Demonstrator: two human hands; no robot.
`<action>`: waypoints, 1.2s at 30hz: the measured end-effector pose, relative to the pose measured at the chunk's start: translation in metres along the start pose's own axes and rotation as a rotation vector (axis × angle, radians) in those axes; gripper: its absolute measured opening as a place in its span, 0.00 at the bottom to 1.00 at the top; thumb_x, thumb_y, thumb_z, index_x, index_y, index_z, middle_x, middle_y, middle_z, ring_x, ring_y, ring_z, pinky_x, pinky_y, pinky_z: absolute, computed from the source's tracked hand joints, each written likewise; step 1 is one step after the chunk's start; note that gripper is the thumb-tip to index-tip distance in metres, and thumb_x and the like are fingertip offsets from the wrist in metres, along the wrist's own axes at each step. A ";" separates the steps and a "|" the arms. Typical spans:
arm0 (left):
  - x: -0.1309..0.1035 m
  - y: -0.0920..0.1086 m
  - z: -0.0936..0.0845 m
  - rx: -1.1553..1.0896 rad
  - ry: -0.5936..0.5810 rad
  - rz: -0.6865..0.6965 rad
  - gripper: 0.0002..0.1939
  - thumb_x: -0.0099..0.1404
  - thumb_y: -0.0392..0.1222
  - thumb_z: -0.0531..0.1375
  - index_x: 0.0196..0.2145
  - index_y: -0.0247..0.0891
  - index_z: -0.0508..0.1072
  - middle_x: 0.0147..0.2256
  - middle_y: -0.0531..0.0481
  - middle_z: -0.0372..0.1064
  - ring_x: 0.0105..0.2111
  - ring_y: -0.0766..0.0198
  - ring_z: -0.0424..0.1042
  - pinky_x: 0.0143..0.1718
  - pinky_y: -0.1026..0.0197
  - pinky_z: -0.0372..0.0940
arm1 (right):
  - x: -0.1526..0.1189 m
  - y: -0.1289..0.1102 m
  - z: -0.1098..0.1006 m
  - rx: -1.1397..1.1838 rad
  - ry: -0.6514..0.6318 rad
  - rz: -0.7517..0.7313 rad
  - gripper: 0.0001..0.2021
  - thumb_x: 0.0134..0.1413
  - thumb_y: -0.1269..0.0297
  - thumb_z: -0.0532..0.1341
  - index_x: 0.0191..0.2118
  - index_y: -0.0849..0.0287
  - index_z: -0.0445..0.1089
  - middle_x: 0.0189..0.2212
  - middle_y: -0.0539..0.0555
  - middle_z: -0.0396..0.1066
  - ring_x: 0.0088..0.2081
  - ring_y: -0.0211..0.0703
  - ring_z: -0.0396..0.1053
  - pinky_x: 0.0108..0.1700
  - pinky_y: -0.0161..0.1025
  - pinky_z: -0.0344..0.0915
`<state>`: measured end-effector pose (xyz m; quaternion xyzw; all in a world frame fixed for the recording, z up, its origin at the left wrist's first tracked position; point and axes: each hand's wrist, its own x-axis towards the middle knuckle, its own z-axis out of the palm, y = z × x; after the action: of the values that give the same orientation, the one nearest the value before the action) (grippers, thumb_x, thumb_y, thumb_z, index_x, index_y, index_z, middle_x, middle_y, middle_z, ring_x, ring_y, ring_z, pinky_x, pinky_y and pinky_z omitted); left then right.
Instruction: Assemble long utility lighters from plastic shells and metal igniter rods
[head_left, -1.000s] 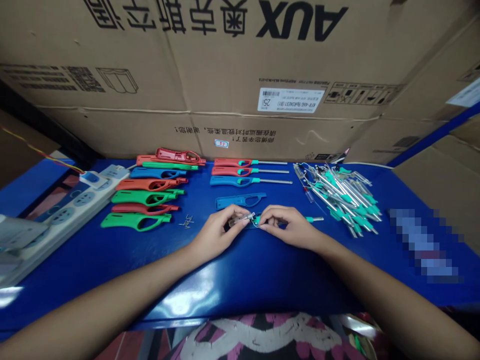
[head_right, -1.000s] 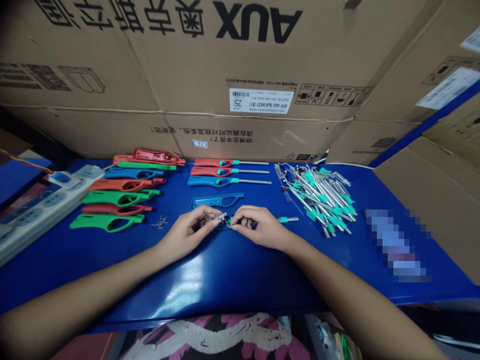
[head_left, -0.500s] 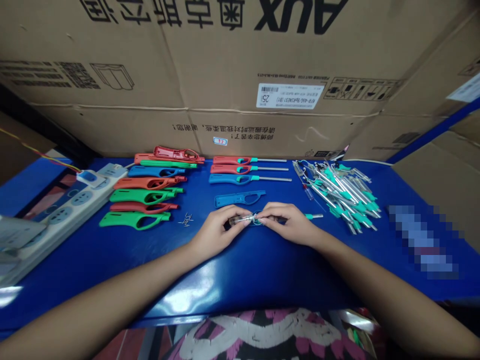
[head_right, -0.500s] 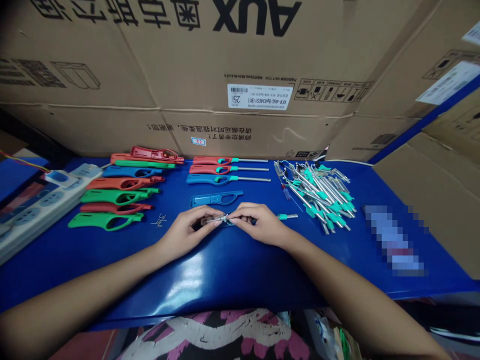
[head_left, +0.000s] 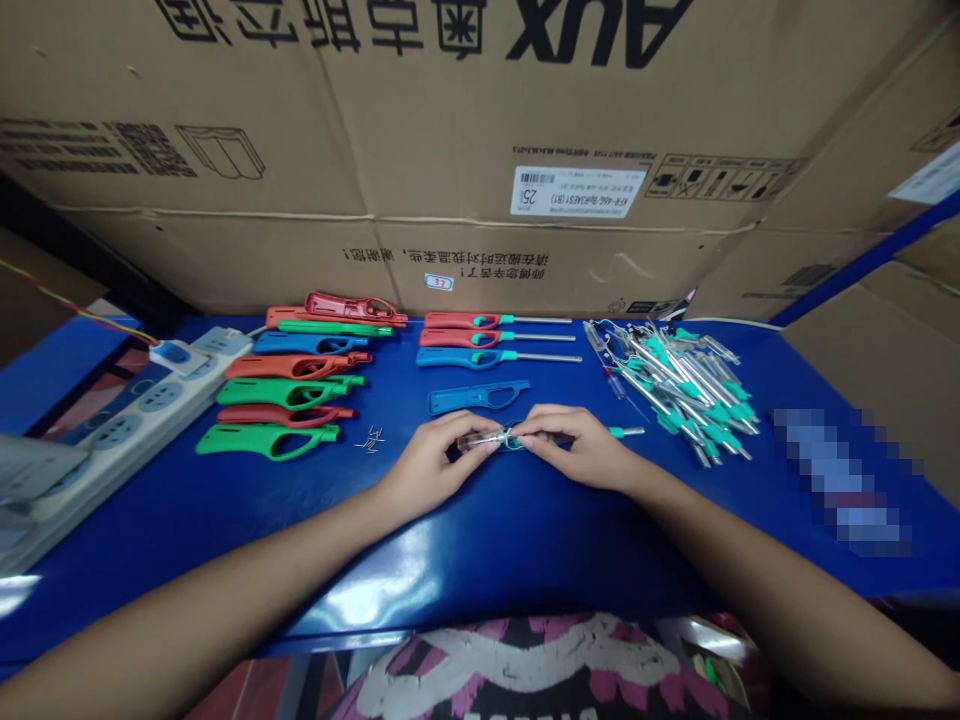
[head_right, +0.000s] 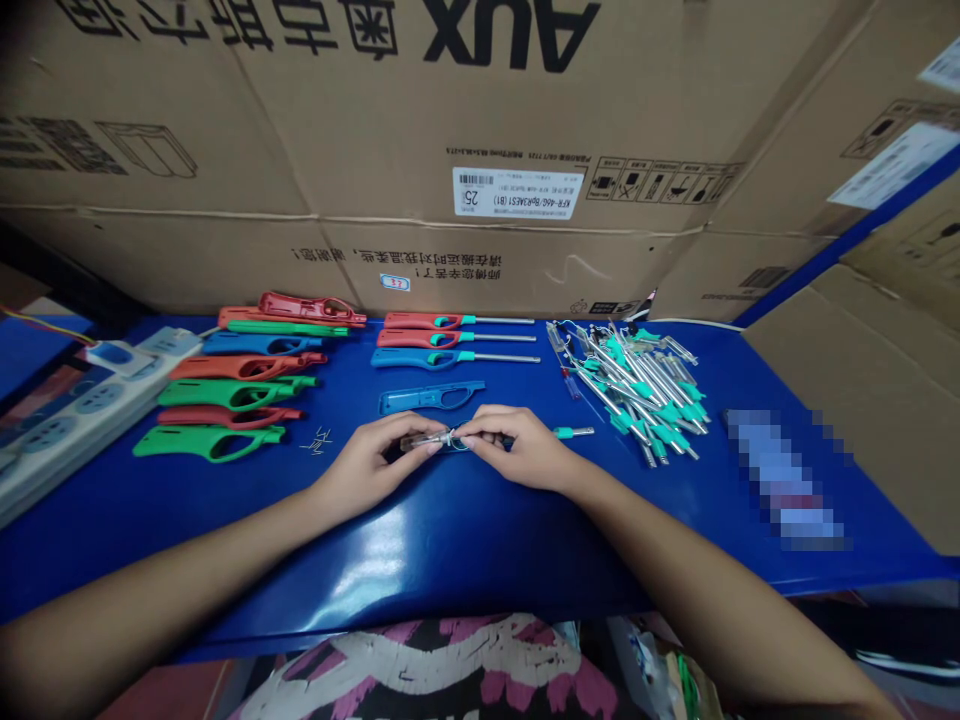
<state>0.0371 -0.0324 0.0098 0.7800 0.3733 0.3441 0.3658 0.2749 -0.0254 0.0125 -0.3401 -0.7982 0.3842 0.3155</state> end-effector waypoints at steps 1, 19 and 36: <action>0.000 0.000 0.000 0.001 0.001 0.007 0.09 0.70 0.41 0.60 0.45 0.40 0.77 0.40 0.49 0.77 0.36 0.65 0.74 0.37 0.64 0.67 | 0.000 0.000 0.000 -0.005 0.002 -0.003 0.11 0.65 0.64 0.58 0.44 0.59 0.77 0.31 0.53 0.69 0.30 0.36 0.65 0.31 0.34 0.61; -0.001 0.003 0.004 -0.017 0.029 -0.025 0.07 0.68 0.40 0.62 0.42 0.39 0.78 0.39 0.49 0.79 0.36 0.63 0.76 0.40 0.62 0.69 | 0.001 -0.004 0.006 -0.068 0.075 0.025 0.12 0.65 0.60 0.59 0.36 0.61 0.75 0.27 0.52 0.70 0.25 0.34 0.63 0.28 0.33 0.60; -0.001 0.004 0.006 -0.037 0.036 -0.036 0.08 0.65 0.39 0.64 0.42 0.39 0.79 0.41 0.48 0.80 0.39 0.60 0.79 0.44 0.59 0.72 | 0.000 -0.005 0.006 -0.037 0.076 0.046 0.12 0.64 0.59 0.59 0.33 0.60 0.74 0.26 0.52 0.70 0.25 0.35 0.63 0.28 0.33 0.61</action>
<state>0.0426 -0.0368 0.0094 0.7601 0.3873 0.3582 0.3795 0.2683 -0.0299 0.0135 -0.3785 -0.7846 0.3633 0.3302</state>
